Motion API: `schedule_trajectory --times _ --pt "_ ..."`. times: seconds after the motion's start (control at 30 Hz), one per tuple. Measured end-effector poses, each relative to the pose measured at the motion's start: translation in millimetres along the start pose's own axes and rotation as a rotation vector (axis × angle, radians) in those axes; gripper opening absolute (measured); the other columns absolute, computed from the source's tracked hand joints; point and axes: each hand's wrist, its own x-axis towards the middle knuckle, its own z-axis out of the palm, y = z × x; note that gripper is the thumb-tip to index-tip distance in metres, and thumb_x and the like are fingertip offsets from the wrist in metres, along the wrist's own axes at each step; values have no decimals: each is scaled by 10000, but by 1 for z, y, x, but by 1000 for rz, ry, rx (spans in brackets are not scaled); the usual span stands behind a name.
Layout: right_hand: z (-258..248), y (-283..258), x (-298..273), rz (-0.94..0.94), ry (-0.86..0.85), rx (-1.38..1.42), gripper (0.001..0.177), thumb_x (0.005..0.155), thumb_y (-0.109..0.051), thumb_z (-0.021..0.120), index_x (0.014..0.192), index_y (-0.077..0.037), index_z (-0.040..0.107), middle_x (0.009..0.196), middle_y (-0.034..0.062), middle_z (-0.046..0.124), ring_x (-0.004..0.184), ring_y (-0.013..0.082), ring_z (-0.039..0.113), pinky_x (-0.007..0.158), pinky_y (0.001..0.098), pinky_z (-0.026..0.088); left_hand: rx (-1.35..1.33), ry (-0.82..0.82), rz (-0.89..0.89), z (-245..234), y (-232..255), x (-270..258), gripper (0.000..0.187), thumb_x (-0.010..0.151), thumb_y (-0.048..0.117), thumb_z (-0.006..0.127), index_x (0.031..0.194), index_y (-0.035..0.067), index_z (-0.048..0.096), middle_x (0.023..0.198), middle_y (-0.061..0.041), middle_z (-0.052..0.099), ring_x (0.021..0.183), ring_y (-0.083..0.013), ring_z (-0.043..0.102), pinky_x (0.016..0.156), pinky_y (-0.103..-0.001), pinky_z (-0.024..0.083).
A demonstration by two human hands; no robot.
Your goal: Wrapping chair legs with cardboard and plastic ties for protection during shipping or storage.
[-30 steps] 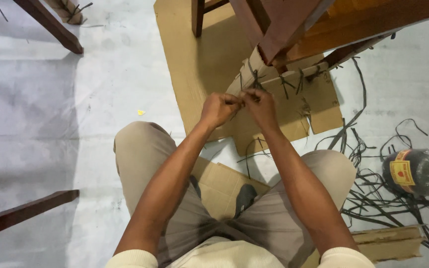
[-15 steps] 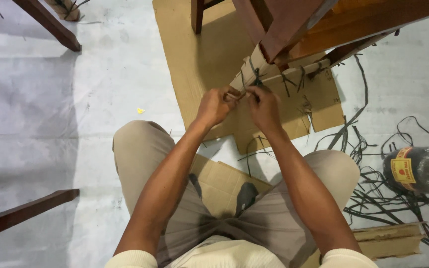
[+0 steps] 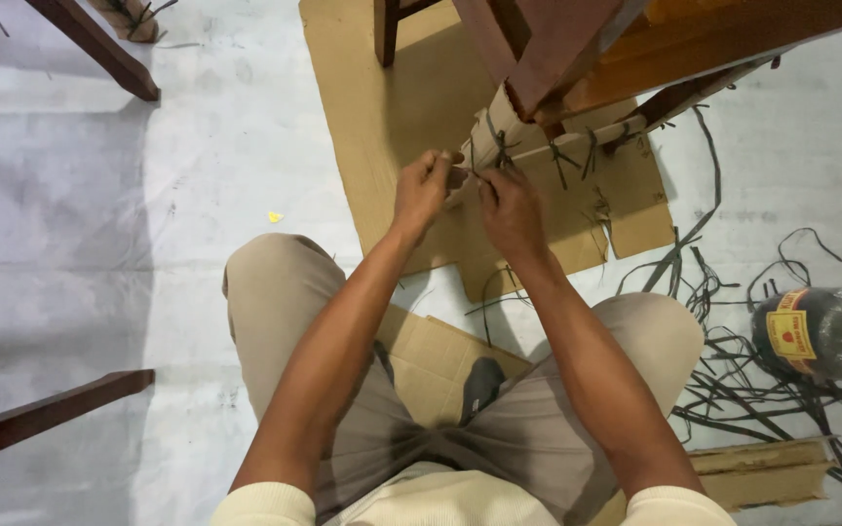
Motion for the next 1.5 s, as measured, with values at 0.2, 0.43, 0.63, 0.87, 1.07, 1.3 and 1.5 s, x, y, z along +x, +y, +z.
schedule_trajectory --times 0.2,0.43,0.63,0.87,1.07,1.3,1.5 --pt "1 0 -4 -29 2 -3 130 980 -34 631 1092 2 685 1039 219 680 981 421 648 815 495 517 -24 -92 138 9 -90 54 287 996 221 627 1138 10 761 889 -39 747 763 -119 650 680 -271 524" --pt "6 7 -3 -10 21 -61 68 975 -63 653 1028 -21 665 988 213 682 942 425 650 793 500 511 -235 -88 -56 14 -80 47 172 937 155 686 969 -10 724 768 -11 647 653 -101 550 576 -285 437" --pt "1 -8 1 228 40 183 162 947 -130 662 1071 -28 651 863 172 699 762 335 700 690 441 530 -201 -87 -80 9 -87 46 168 952 158 665 878 9 678 729 -5 633 618 -105 534 547 -287 420" --pt "4 2 -3 3 68 91 137 961 -63 631 1071 -28 705 1012 183 726 939 372 705 813 454 551 -219 -122 -76 8 -60 25 187 970 203 679 991 26 735 747 14 613 638 -94 521 574 -274 421" --pt "2 8 -5 30 -5 31 153 961 -68 628 1075 -14 715 1011 203 719 928 394 694 806 474 537 -70 -94 20 8 -32 -1 251 923 151 681 1148 65 750 930 -18 731 785 -113 635 682 -277 524" --pt "2 17 -8 3 -17 118 119 957 -67 643 1047 -27 709 1005 187 726 935 381 697 800 460 540 702 64 501 7 1 -31 152 882 189 713 982 134 813 988 -186 735 934 -381 693 810 -473 522" --pt "-23 0 -3 40 -63 35 171 883 -64 686 1043 -52 744 961 174 744 870 360 717 748 444 545 874 67 543 3 2 -31 129 851 174 720 914 87 793 1011 -163 688 1009 -380 635 847 -474 513"
